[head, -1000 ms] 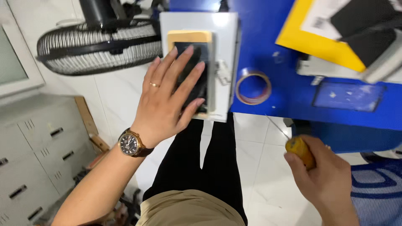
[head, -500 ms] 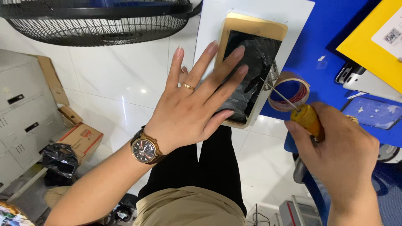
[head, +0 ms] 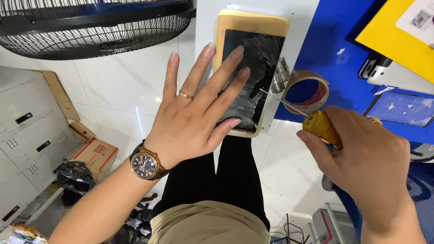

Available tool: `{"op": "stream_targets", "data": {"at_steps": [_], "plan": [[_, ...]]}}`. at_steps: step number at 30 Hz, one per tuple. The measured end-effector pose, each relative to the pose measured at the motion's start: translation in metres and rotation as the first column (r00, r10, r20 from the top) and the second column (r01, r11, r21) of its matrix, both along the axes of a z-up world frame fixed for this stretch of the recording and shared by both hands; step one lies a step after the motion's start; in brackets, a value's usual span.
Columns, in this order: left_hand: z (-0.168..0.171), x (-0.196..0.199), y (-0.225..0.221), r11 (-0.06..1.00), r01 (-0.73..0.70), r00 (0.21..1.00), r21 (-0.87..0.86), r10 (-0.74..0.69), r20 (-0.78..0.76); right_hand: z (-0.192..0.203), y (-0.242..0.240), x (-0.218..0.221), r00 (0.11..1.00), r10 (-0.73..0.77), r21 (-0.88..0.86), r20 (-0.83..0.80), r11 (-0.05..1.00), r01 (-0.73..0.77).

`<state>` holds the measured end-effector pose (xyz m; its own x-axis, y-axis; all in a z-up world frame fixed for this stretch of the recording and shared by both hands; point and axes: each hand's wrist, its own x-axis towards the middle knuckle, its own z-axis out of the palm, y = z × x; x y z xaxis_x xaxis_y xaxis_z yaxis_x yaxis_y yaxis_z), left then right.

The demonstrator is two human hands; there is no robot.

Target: The person uses a screwdriver to scrape and pry at the screen of a smartphone that is mounted on a white stand. They repeatedly scrape the surface and edges of the screen, occasionally moving a separate screen component on the blue table.

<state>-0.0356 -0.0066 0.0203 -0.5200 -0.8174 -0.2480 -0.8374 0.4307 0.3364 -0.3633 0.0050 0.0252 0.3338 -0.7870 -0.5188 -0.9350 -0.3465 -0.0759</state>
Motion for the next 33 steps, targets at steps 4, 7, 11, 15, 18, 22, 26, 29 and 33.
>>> {"op": "stream_targets", "data": {"at_steps": [4,7,11,15,18,22,26,29,33], "plan": [[-0.0016,-0.0007,0.0007,1.000,-0.008,1.000,0.000,0.008,-0.015,-0.0037,0.0037,-0.0051,0.999,0.017,-0.033,0.043,0.999,-0.016],[-0.0026,-0.0006,0.0014,0.999,-0.008,1.000,-0.039,0.007,-0.023,-0.0060,0.0057,-0.0072,0.997,0.023,-0.042,0.075,0.999,-0.020],[-0.0023,-0.0008,0.0018,1.000,-0.009,1.000,-0.023,0.008,-0.011,-0.0064,0.0056,-0.0060,0.998,0.016,-0.002,0.057,1.000,-0.016],[-0.0030,-0.0005,0.0028,1.000,-0.004,1.000,-0.025,0.004,0.014,-0.0073,0.0053,-0.0037,0.997,0.043,-0.015,0.066,0.999,-0.042],[-0.0024,-0.0004,0.0025,1.000,0.004,1.000,-0.026,-0.003,0.027,-0.0074,0.0054,-0.0039,0.998,0.010,0.005,0.063,1.000,-0.011],[-0.0030,-0.0008,0.0026,1.000,-0.007,1.000,-0.027,0.007,0.014,-0.0082,0.0054,-0.0034,0.997,0.022,-0.058,0.074,0.998,-0.018],[-0.0030,-0.0011,0.0029,0.999,-0.001,1.000,-0.033,0.002,0.023,-0.0081,0.0055,-0.0027,1.000,0.027,-0.046,0.016,0.999,-0.026],[-0.0021,-0.0013,0.0026,0.999,-0.002,1.000,-0.037,0.004,0.029,-0.0078,0.0051,-0.0014,0.999,0.034,-0.048,-0.010,0.998,-0.035],[-0.0009,-0.0014,0.0016,0.999,-0.016,1.000,-0.041,0.016,0.004,-0.0083,0.0041,-0.0010,1.000,-0.003,0.019,-0.001,1.000,0.003]]}}
